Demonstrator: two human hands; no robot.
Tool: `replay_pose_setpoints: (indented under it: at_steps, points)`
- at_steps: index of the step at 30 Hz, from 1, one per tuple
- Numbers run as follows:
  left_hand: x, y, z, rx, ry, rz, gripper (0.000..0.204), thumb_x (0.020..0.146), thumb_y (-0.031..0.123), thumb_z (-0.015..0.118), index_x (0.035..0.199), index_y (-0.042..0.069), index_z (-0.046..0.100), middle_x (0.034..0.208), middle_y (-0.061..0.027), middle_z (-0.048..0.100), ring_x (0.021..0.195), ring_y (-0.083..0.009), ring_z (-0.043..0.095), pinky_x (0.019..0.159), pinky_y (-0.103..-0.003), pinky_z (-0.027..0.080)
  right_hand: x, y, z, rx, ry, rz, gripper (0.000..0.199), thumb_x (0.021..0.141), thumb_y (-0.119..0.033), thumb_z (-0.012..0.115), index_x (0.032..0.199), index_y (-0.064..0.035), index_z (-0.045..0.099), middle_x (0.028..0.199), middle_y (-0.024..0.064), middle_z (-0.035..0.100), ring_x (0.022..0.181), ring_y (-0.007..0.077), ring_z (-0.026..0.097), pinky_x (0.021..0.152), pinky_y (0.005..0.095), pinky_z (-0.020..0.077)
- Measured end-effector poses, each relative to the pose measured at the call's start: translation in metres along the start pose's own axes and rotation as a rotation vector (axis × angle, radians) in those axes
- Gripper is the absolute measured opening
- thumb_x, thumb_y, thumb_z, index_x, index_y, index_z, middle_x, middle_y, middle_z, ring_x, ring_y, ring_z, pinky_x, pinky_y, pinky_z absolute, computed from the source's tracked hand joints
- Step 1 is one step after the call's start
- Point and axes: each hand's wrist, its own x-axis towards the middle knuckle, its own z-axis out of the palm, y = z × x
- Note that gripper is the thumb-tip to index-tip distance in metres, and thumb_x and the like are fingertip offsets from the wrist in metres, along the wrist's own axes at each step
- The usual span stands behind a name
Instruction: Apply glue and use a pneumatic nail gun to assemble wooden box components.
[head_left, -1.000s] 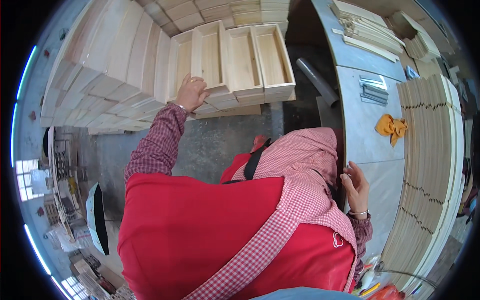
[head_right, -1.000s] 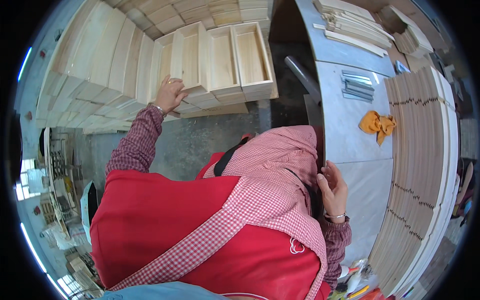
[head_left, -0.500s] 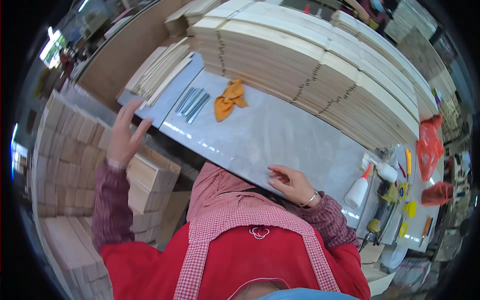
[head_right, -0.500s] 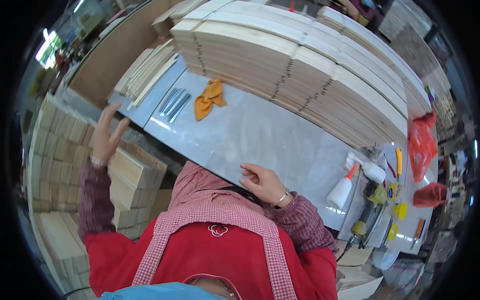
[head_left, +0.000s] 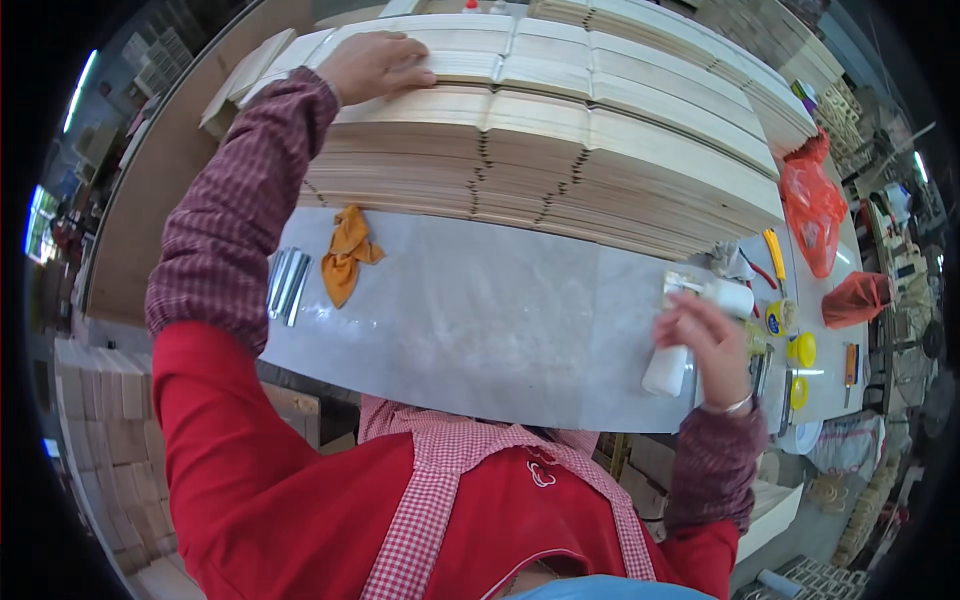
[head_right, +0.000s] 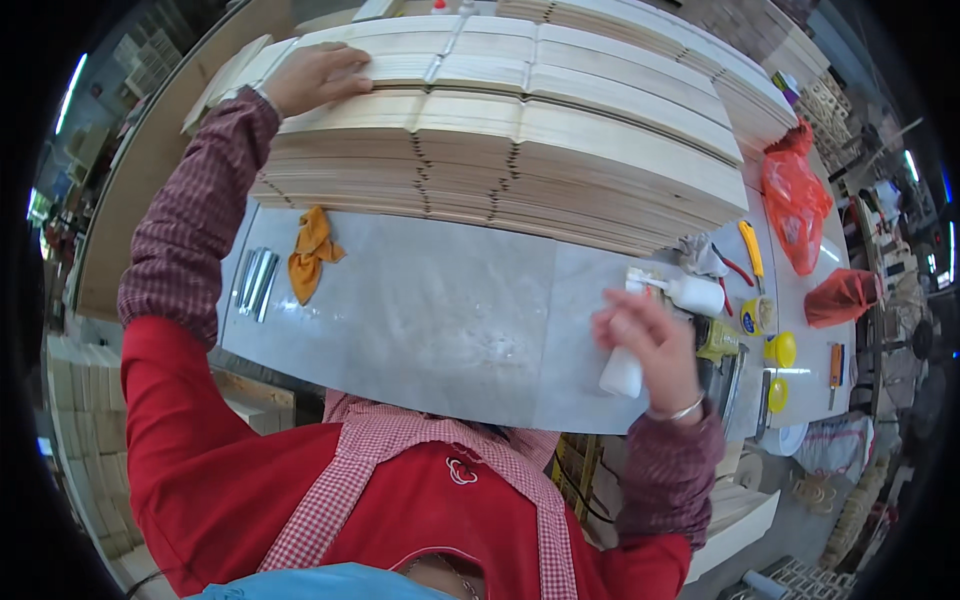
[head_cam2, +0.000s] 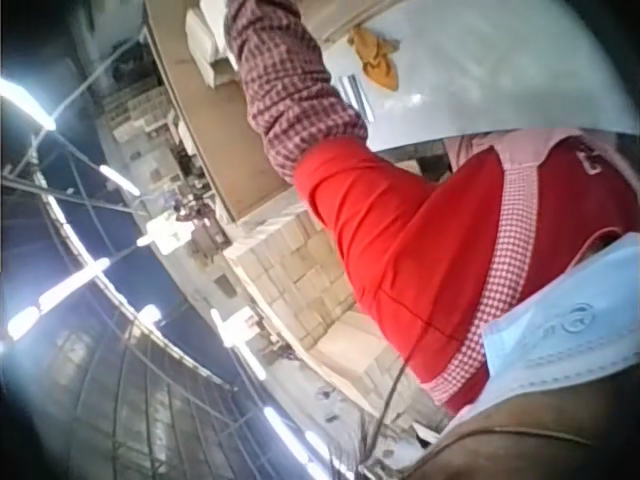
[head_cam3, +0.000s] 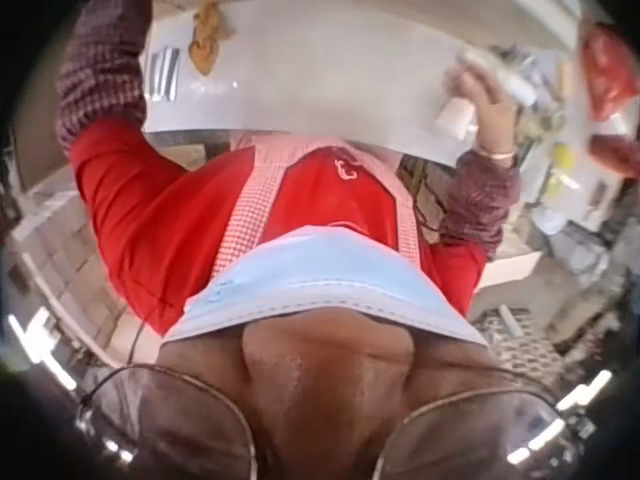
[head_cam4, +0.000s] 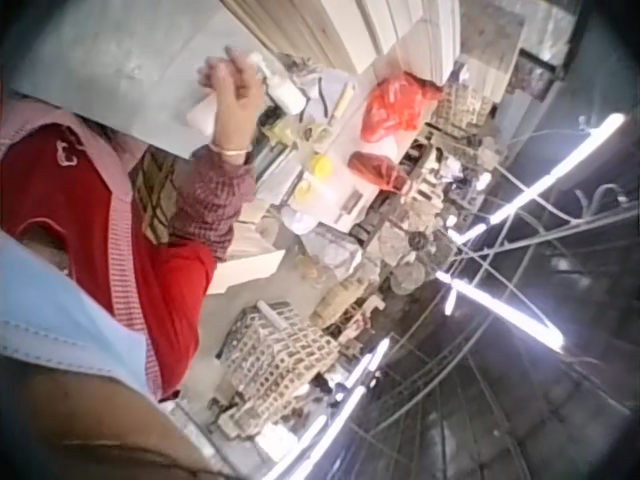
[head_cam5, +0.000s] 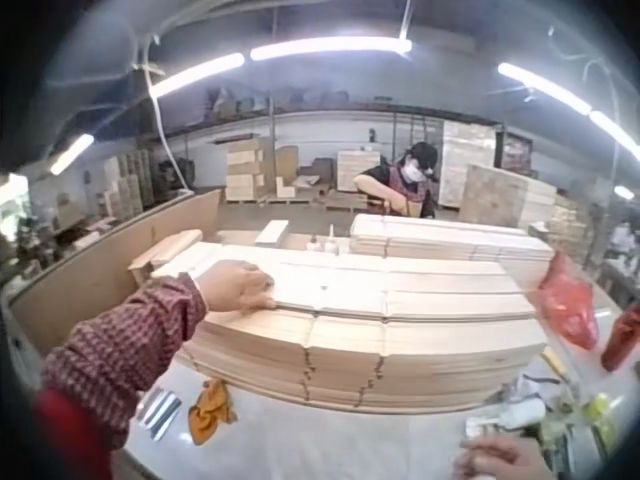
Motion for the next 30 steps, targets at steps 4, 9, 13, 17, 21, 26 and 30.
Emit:
replay_pose_setpoints:
  at_steps: [4,9,13,17,21,26,30]
  points:
    - [0.002,-0.016,0.004,-0.034,0.045,0.084,0.041,0.091,0.043,0.050,0.108,0.008,0.061,0.100,-0.0080,0.064,0.075,-0.0237,0.060,0.066,-0.033,0.046,0.059,-0.060,-0.013,0.194,0.048,-0.131,0.034,0.091,-0.016,0.052,0.118,0.0034,0.053,0.097,0.0168,0.064,0.077,0.0202,0.063,0.070,0.0275,0.0526]
    - [0.003,-0.014,0.008,-0.080,0.314,0.202,0.032,0.092,0.037,0.050,0.098,0.008,0.062,0.086,-0.0051,0.065,0.065,-0.0207,0.059,0.059,-0.030,0.045,0.153,-0.100,0.001,0.481,0.102,-0.045,0.036,0.089,-0.018,0.056,0.114,0.0066,0.049,0.101,0.0238,0.061,0.092,0.0292,0.063,0.076,0.0340,0.0555]
    - [-0.025,0.000,0.009,0.019,0.532,0.285,0.019,0.088,0.028,0.058,0.091,0.010,0.060,0.078,-0.0022,0.063,0.063,-0.0163,0.058,0.058,-0.029,0.046,0.188,-0.109,0.026,0.521,0.182,-0.003,0.054,0.085,-0.014,0.060,0.121,0.0110,0.029,0.109,0.0359,0.049,0.091,0.0366,0.062,0.074,0.0369,0.0570]
    - [-0.053,0.031,0.017,-0.044,0.830,0.366,0.016,0.081,0.018,0.065,0.094,0.010,0.062,0.088,-0.0020,0.065,0.071,-0.0161,0.060,0.064,-0.026,0.049,0.195,-0.095,-0.001,0.484,0.262,-0.013,0.037,0.083,-0.007,0.060,0.109,0.0128,0.042,0.103,0.0300,0.054,0.088,0.0323,0.062,0.069,0.0308,0.0566]
    - [-0.134,0.096,0.024,-0.807,0.761,0.007,0.025,0.083,0.009,0.062,0.106,0.001,0.060,0.099,-0.0124,0.064,0.086,-0.0208,0.061,0.077,-0.028,0.052,0.148,-0.073,-0.004,0.560,0.341,-0.161,0.025,0.083,-0.005,0.060,0.102,0.0097,0.053,0.097,0.0206,0.061,0.086,0.0277,0.063,0.066,0.0258,0.0552]
    - [-0.177,0.056,0.048,-2.347,0.868,-0.623,0.039,0.094,0.033,0.049,0.110,-0.002,0.053,0.099,-0.0156,0.059,0.089,-0.0242,0.060,0.081,-0.035,0.051,0.076,-0.042,-0.011,0.666,0.234,-0.159,0.025,0.084,-0.002,0.057,0.108,0.0073,0.052,0.101,0.0156,0.061,0.087,0.0263,0.062,0.063,0.0227,0.0535]
    - [-0.230,-0.020,0.057,-2.583,0.817,-0.277,0.054,0.094,0.042,0.045,0.123,-0.004,0.046,0.123,-0.0196,0.053,0.109,-0.0293,0.053,0.101,-0.043,0.037,0.014,-0.014,-0.005,0.676,0.254,-0.192,0.025,0.086,-0.001,0.054,0.110,0.0050,0.052,0.101,0.0148,0.062,0.084,0.0239,0.062,0.058,0.0235,0.0505]
